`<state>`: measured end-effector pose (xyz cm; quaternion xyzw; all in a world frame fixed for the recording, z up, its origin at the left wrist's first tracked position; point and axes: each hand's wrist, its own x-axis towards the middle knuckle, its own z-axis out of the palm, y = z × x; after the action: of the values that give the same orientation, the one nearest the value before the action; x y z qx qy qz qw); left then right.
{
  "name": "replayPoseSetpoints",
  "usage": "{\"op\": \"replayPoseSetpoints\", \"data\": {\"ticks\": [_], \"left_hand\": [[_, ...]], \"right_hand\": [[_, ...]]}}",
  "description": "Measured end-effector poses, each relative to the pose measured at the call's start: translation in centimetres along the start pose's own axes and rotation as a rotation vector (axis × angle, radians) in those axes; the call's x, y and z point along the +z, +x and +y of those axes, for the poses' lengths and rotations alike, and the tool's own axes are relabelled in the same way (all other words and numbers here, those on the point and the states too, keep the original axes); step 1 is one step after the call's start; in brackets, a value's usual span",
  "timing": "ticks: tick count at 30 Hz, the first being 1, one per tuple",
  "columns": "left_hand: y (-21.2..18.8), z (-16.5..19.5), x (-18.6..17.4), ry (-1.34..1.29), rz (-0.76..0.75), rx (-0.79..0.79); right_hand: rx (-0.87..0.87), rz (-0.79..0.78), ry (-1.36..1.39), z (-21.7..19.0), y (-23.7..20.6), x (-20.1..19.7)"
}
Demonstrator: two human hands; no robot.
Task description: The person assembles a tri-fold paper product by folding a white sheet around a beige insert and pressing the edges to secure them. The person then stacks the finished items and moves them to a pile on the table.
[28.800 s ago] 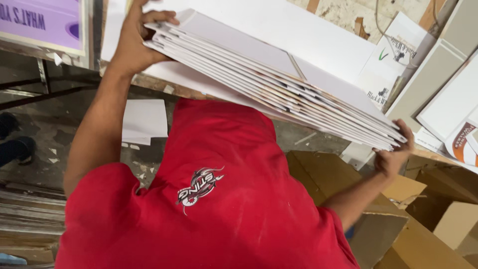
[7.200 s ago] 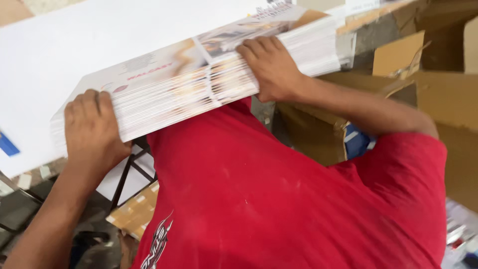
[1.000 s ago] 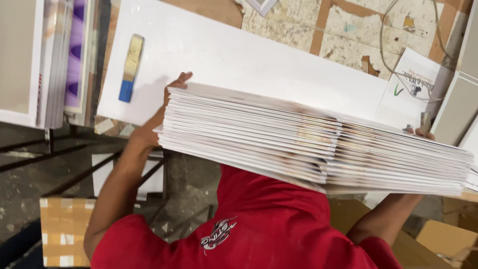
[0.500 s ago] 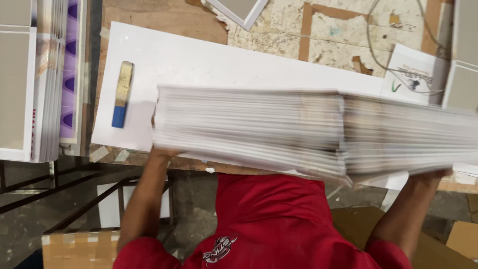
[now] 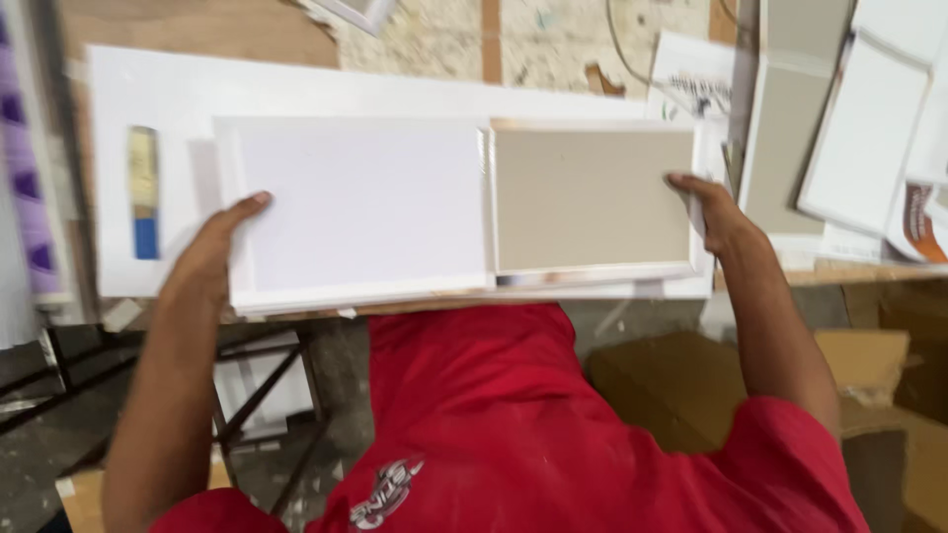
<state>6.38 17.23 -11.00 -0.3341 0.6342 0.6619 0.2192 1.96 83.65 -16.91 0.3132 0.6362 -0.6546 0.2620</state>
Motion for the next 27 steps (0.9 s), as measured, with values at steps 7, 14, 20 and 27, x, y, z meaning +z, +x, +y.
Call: {"op": "replayPoseSetpoints", "data": {"ticks": [7,14,20,27], "left_hand": [[-0.7,-1.0,-0.2,0.198,0.118,-0.171],[0.5,-1.3,0.2,0.223,0.011,-0.082],[-0.1,-1.3,-0.1,0.07,-0.062,-0.198],[-2.1,-0.3,0.4,0.129,0.033,-0.102]], "right_hand": [[-0.025,0.155,0.04,1.9,-1.3,-1.6],[0.115,0.158,-0.163,0.9,-2.0,0.0],[0.256,0.191,-0.152,0.1,-3.7,1.5],[0.161,0.073,-0.143,-0.3,-4.2,0.8]]}}
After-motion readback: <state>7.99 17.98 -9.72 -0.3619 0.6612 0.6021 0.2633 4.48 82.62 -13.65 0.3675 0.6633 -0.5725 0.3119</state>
